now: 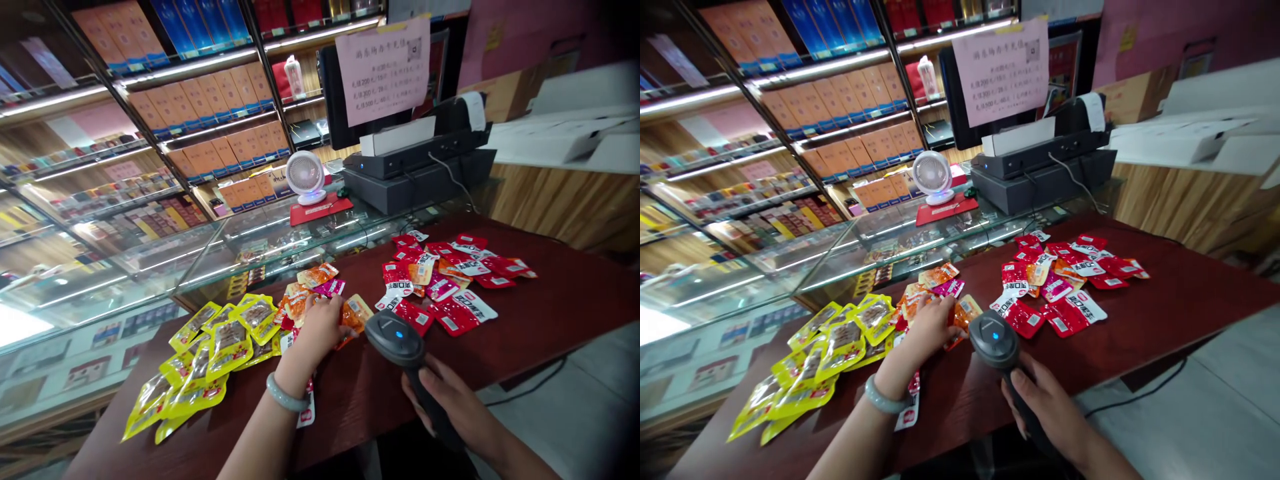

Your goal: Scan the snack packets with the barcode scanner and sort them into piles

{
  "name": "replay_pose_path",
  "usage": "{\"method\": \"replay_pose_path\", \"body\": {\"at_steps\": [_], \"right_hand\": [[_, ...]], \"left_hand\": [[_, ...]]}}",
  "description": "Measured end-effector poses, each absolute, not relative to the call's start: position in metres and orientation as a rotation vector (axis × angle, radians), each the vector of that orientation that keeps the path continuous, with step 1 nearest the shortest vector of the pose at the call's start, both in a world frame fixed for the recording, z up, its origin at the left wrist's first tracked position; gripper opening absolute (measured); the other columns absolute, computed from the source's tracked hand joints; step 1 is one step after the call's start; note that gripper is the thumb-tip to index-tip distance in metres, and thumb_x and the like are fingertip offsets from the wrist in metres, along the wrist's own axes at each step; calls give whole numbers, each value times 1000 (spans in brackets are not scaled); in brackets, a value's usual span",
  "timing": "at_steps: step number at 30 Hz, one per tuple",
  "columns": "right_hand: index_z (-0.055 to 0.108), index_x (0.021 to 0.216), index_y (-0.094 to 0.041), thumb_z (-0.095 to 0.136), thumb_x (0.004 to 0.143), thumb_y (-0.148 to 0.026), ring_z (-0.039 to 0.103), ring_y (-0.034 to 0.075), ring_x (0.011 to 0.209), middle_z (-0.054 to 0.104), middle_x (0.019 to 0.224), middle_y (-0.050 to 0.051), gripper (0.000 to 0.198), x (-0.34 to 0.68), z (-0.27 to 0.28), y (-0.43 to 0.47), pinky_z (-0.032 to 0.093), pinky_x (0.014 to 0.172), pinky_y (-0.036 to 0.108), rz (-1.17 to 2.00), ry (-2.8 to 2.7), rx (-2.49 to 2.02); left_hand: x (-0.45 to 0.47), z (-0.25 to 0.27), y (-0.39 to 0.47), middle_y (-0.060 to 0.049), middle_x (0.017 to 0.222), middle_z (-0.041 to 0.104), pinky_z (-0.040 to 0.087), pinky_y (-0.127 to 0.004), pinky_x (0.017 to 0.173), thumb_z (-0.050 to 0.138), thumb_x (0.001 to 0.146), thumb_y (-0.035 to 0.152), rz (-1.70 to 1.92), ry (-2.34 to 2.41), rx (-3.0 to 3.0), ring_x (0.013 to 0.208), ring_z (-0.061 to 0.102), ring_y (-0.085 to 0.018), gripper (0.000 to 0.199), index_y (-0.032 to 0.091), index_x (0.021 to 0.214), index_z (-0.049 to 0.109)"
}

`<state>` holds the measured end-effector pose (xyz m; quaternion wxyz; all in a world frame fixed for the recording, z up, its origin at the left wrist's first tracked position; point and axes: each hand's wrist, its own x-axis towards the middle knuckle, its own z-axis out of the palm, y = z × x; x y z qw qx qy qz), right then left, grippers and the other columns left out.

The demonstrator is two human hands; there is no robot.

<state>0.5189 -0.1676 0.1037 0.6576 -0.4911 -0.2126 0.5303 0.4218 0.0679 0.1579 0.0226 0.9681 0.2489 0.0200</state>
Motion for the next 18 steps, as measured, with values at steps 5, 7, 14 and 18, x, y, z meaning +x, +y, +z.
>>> {"method": "replay_pose_path", "body": {"at_steps": [5, 7, 14, 18], "right_hand": [[53, 89, -21, 71, 72, -72, 44, 6, 42, 52, 60, -7, 56, 520, 109, -167, 37, 40, 18, 1191, -471, -1124], [54, 89, -21, 72, 70, -73, 44, 7, 42, 53, 60, -6, 58, 521, 109, -168, 37, 40, 19, 1188, -459, -1132], [57, 82, -20, 69, 75, -70, 46, 8, 42, 53, 60, -5, 52, 527, 104, -173, 37, 39, 20, 1103, -460, -1148], [57, 77, -20, 67, 74, -74, 44, 8, 41, 49, 57, -6, 55, 531, 104, -176, 37, 39, 21, 1110, -473, -1170]], "left_hand": [[424, 156, 69, -12, 100, 73, 29, -49, 109, 69, 78, 54, 93, 741, 2981, 101, 66, -30, 52, 19, 116, 61], [428, 158, 70, -12, 101, 73, 34, -48, 106, 70, 77, 53, 74, 741, 2945, 102, 66, -31, 51, 20, 115, 62], [484, 141, 64, -12, 120, 69, 52, -32, 87, 69, 83, 38, 303, 599, 2262, 104, 68, -22, 62, 19, 138, 47], [498, 135, 83, -17, 137, 60, 46, -34, 103, 65, 86, 35, 419, 599, 2377, 123, 59, -23, 65, 14, 144, 43]]}}
